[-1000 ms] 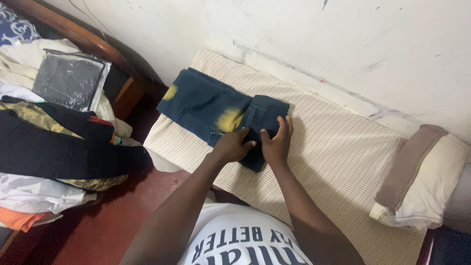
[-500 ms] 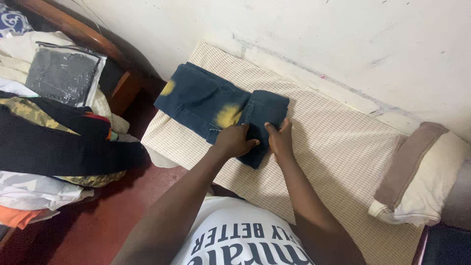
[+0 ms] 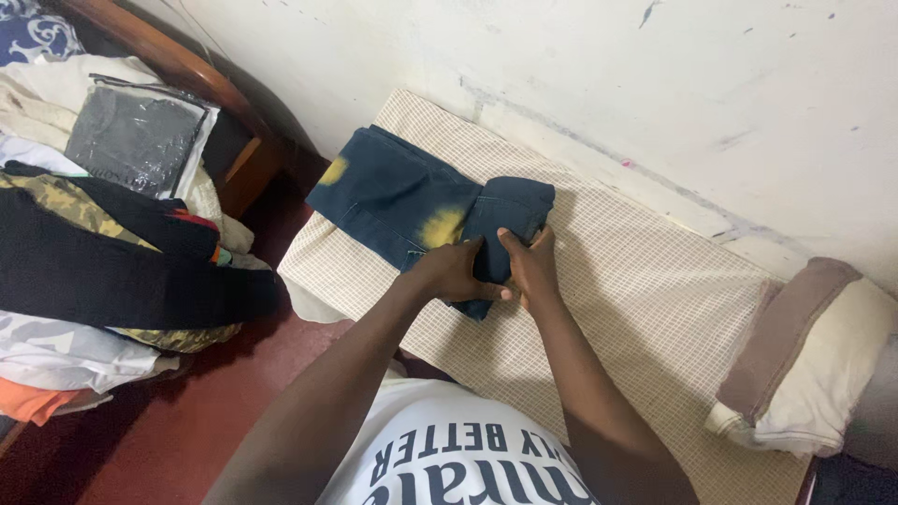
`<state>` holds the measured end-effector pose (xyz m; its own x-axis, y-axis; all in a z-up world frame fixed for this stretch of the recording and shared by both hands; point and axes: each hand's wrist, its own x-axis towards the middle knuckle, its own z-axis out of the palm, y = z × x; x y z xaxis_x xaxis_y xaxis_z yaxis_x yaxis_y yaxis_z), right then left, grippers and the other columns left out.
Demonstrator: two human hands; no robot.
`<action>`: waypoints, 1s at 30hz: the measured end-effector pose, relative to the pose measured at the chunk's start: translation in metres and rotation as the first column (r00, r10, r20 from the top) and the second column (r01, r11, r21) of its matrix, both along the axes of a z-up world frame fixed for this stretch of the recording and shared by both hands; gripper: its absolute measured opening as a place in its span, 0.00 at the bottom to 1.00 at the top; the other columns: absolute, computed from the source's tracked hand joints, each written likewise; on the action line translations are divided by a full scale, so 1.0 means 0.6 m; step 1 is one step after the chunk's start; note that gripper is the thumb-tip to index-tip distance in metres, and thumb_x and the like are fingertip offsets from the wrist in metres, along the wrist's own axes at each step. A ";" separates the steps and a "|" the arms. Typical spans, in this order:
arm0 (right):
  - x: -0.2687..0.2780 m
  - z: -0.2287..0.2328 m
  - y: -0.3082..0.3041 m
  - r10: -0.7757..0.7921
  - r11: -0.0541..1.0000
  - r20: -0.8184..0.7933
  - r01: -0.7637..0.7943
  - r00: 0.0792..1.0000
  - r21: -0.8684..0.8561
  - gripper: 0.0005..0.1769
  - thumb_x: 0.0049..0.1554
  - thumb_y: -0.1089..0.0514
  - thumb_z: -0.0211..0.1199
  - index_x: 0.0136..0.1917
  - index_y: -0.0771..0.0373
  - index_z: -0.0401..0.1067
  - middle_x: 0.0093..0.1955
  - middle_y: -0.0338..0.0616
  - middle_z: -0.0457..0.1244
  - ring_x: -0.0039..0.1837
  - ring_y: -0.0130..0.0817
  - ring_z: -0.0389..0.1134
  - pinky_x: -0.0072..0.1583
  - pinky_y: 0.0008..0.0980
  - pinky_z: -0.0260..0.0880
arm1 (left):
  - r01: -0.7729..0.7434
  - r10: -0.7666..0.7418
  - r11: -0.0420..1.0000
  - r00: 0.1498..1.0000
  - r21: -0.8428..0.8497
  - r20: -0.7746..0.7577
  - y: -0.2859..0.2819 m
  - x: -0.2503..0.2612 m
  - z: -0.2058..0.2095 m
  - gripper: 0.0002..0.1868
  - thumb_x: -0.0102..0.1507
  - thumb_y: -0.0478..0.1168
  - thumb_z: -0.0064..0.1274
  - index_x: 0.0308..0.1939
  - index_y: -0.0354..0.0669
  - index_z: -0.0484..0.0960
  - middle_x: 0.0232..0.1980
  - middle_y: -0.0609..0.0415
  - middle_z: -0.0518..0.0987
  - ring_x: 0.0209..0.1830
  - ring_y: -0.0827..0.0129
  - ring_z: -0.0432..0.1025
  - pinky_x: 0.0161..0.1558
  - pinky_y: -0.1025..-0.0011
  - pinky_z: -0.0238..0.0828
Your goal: The person picks up a pair of jeans from a bed and folds them by hand on a white-clothed surface.
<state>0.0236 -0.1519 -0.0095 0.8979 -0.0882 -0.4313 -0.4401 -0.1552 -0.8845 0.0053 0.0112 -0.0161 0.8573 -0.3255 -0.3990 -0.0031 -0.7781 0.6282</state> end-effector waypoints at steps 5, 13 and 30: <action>0.008 0.008 0.012 0.030 1.000 0.033 -0.029 0.999 -0.010 0.48 0.58 0.47 0.67 0.79 0.70 0.45 0.66 0.60 0.58 0.57 0.43 0.64 0.51 0.39 0.67 | -0.008 0.005 0.998 0.999 -0.056 -0.043 0.017 0.000 -0.008 0.73 0.39 0.79 0.61 0.73 0.28 0.61 0.55 0.33 0.81 0.55 0.47 0.80 0.55 0.59 0.79; 0.016 0.044 0.047 0.013 0.970 -0.015 -0.009 1.000 0.244 0.51 0.58 0.48 0.63 0.80 0.64 0.34 0.51 0.50 0.62 0.40 0.29 0.66 0.36 0.29 0.67 | -0.208 0.206 0.920 0.978 -0.333 -0.040 0.053 -0.013 -0.001 0.55 0.45 0.54 0.67 0.72 0.37 0.65 0.57 0.38 0.82 0.55 0.53 0.78 0.56 0.60 0.75; 0.047 0.022 0.092 0.194 0.965 0.158 -0.217 0.968 0.147 0.62 0.54 0.40 0.67 0.83 0.60 0.28 0.62 0.56 0.61 0.50 0.37 0.70 0.41 0.32 0.75 | -0.401 0.327 0.830 0.913 -0.388 -0.243 0.110 -0.009 0.004 0.41 0.51 0.45 0.63 0.67 0.38 0.70 0.53 0.42 0.81 0.53 0.55 0.77 0.56 0.59 0.72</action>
